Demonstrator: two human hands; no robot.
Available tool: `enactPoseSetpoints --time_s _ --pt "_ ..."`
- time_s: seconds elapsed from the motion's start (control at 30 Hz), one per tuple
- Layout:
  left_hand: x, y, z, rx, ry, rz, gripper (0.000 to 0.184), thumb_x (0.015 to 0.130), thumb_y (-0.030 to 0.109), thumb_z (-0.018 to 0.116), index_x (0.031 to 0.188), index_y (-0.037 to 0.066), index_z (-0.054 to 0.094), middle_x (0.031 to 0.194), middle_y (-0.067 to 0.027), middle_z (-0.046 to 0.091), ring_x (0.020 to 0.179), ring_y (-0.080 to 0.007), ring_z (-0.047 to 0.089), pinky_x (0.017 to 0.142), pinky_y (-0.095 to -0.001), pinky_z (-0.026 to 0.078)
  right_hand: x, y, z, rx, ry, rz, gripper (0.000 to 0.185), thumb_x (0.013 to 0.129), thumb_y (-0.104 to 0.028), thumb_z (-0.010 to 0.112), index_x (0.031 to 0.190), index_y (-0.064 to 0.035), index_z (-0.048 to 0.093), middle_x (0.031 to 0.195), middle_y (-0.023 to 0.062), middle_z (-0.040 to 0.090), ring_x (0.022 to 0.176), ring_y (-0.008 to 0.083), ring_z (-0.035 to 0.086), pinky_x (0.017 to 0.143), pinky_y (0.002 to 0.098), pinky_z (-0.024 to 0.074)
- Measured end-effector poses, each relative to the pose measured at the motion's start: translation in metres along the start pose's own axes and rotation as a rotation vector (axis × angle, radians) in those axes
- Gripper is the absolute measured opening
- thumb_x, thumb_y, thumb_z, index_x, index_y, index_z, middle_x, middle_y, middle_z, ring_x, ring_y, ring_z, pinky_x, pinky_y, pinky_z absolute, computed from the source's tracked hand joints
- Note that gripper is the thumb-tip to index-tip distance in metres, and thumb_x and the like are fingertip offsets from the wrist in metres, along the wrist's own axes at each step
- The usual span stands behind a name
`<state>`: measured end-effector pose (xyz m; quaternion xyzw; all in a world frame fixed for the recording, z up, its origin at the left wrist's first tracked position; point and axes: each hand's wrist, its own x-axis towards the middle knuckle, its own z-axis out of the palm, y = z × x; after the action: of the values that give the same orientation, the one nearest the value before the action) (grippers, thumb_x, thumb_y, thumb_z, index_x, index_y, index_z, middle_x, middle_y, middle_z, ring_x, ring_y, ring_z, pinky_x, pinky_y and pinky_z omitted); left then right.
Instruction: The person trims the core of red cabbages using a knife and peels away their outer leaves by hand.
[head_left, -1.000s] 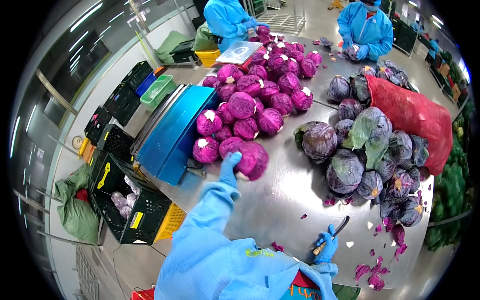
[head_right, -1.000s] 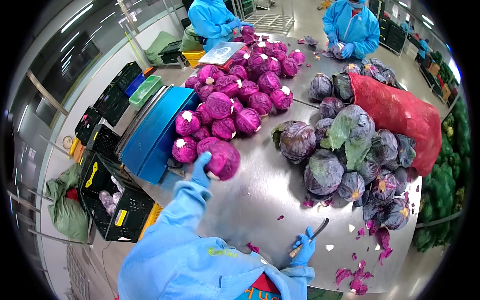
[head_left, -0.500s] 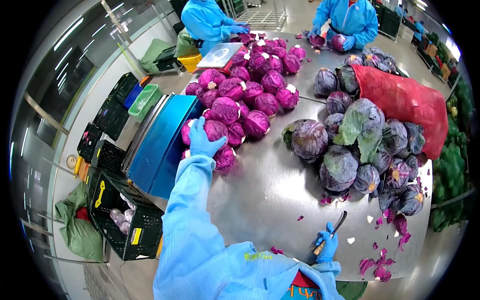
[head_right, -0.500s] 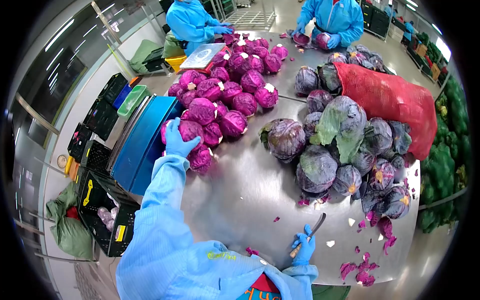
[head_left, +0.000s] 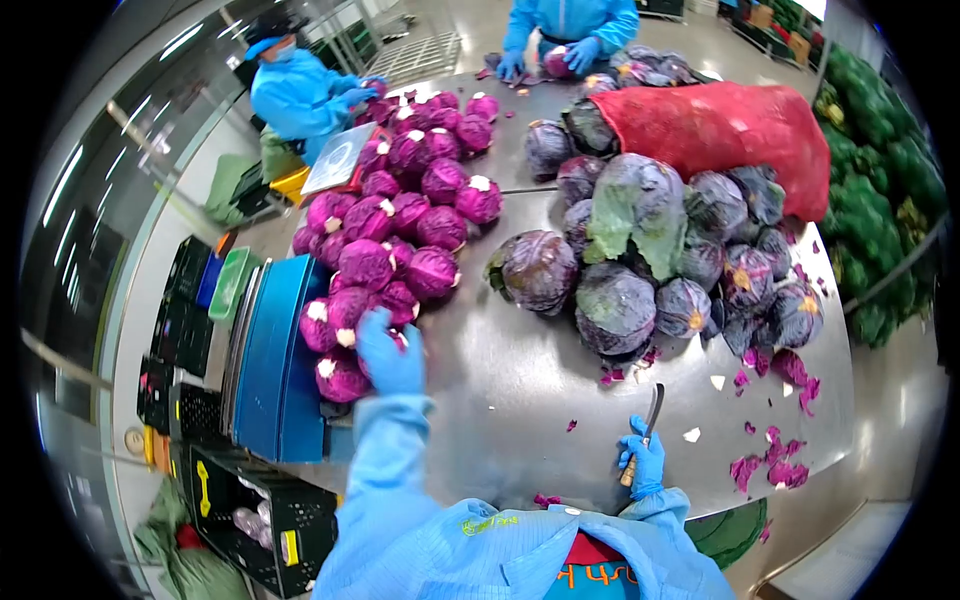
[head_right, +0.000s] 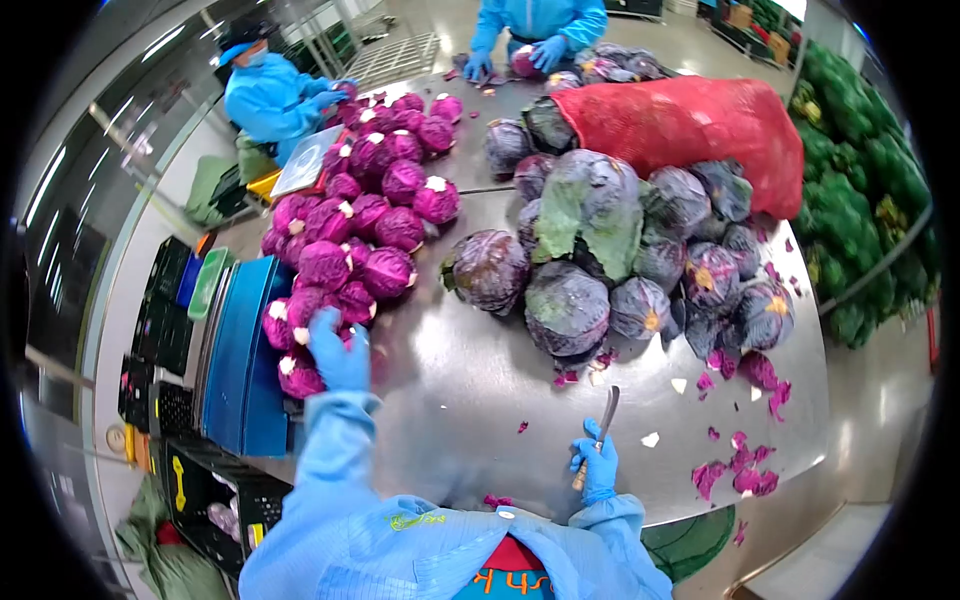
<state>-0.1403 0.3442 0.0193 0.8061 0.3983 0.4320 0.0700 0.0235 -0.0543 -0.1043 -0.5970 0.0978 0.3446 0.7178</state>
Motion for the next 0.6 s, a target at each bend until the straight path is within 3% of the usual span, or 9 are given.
enactPoseSetpoints --time_s 0.03,0.1,0.17,0.27,0.33,0.37,0.47,0.5,0.6 --pt "-0.026 -0.004 0.025 -0.272 -0.332 -0.231 0.052 0.076 0.014 0.075 0.120 -0.004 0.054 0.115 -0.0182 0.057 0.109 -0.0324 0.055 0.100 -0.0394 0.042 -0.001 -0.001 0.000 -0.014 -0.014 -0.003 0.043 0.085 -0.005 0.061 0.128 -0.0025 0.056 0.079 0.0065 0.064 0.050 0.0107 0.055 0.045 0.0238 0.0473" --pt "-0.097 0.038 0.057 -0.423 -0.558 -0.109 0.060 0.074 0.021 0.079 0.124 0.000 0.054 0.124 -0.0195 0.053 0.117 -0.0335 0.050 0.104 -0.0413 0.039 -0.001 -0.001 0.000 -0.007 -0.023 0.001 0.043 0.085 -0.005 0.061 0.128 -0.0025 0.056 0.079 0.0061 0.064 0.051 0.0103 0.055 0.046 0.0235 0.0475" --pt "-0.092 0.082 0.077 -0.343 -0.502 0.119 0.061 0.075 0.022 0.079 0.126 0.001 0.054 0.132 -0.0210 0.048 0.124 -0.0369 0.044 0.106 -0.0447 0.036 0.000 0.000 -0.003 -0.018 -0.042 -0.012 0.044 0.087 -0.005 0.061 0.130 -0.0024 0.055 0.079 0.0055 0.064 0.052 0.0095 0.056 0.047 0.0231 0.0480" --pt "-0.010 0.118 0.138 -0.336 -0.159 0.232 0.051 0.078 0.017 0.076 0.124 0.005 0.058 0.131 -0.0198 0.052 0.126 -0.0365 0.045 0.109 -0.0444 0.034 0.000 -0.001 -0.003 -0.016 -0.051 0.003 0.046 0.087 -0.004 0.061 0.132 -0.0028 0.054 0.079 0.0055 0.064 0.053 0.0092 0.056 0.048 0.0232 0.0483" --pt "0.054 0.126 0.181 -0.329 -0.154 0.296 0.050 0.078 0.020 0.075 0.121 0.002 0.057 0.129 -0.0237 0.051 0.122 -0.0397 0.048 0.105 -0.0466 0.038 -0.001 -0.003 -0.003 0.003 -0.062 0.027 0.047 0.087 -0.003 0.060 0.134 -0.0024 0.052 0.079 0.0059 0.065 0.054 0.0096 0.056 0.049 0.0234 0.0482" --pt "0.082 0.122 0.204 -0.326 -0.218 0.258 0.061 0.076 0.032 0.075 0.124 0.000 0.056 0.130 -0.0240 0.050 0.123 -0.0393 0.047 0.105 -0.0450 0.038 -0.002 -0.003 -0.002 0.008 -0.062 0.035 0.047 0.087 -0.002 0.060 0.134 -0.0022 0.052 0.079 0.0061 0.065 0.054 0.0099 0.056 0.049 0.0235 0.0482" --pt "0.101 0.105 0.249 0.439 -0.549 0.078 0.086 0.073 0.065 0.068 0.129 0.000 0.057 0.130 -0.0220 0.055 0.122 -0.0359 0.051 0.102 -0.0412 0.040 0.002 -0.005 -0.006 0.026 -0.063 0.041 0.048 0.087 -0.002 0.060 0.134 -0.0015 0.051 0.079 0.0072 0.065 0.054 0.0111 0.057 0.049 0.0242 0.0486" --pt "0.105 0.068 0.272 0.101 -0.908 -0.043 0.087 0.072 0.069 0.067 0.125 0.000 0.060 0.127 -0.0216 0.059 0.119 -0.0353 0.054 0.100 -0.0399 0.041 0.003 -0.003 -0.008 0.034 -0.065 0.048 0.048 0.087 -0.003 0.060 0.134 -0.0012 0.051 0.079 0.0077 0.065 0.054 0.0115 0.057 0.049 0.0245 0.0489" --pt "0.096 0.093 0.227 -0.206 -0.873 -0.425 0.074 0.073 0.058 0.075 0.113 -0.004 0.066 0.110 -0.0205 0.067 0.102 -0.0341 0.062 0.093 -0.0373 0.045 0.006 0.003 -0.011 0.057 -0.091 0.033 0.048 0.088 -0.005 0.059 0.135 -0.0003 0.049 0.081 0.0079 0.066 0.057 0.0121 0.059 0.051 0.0258 0.0505"
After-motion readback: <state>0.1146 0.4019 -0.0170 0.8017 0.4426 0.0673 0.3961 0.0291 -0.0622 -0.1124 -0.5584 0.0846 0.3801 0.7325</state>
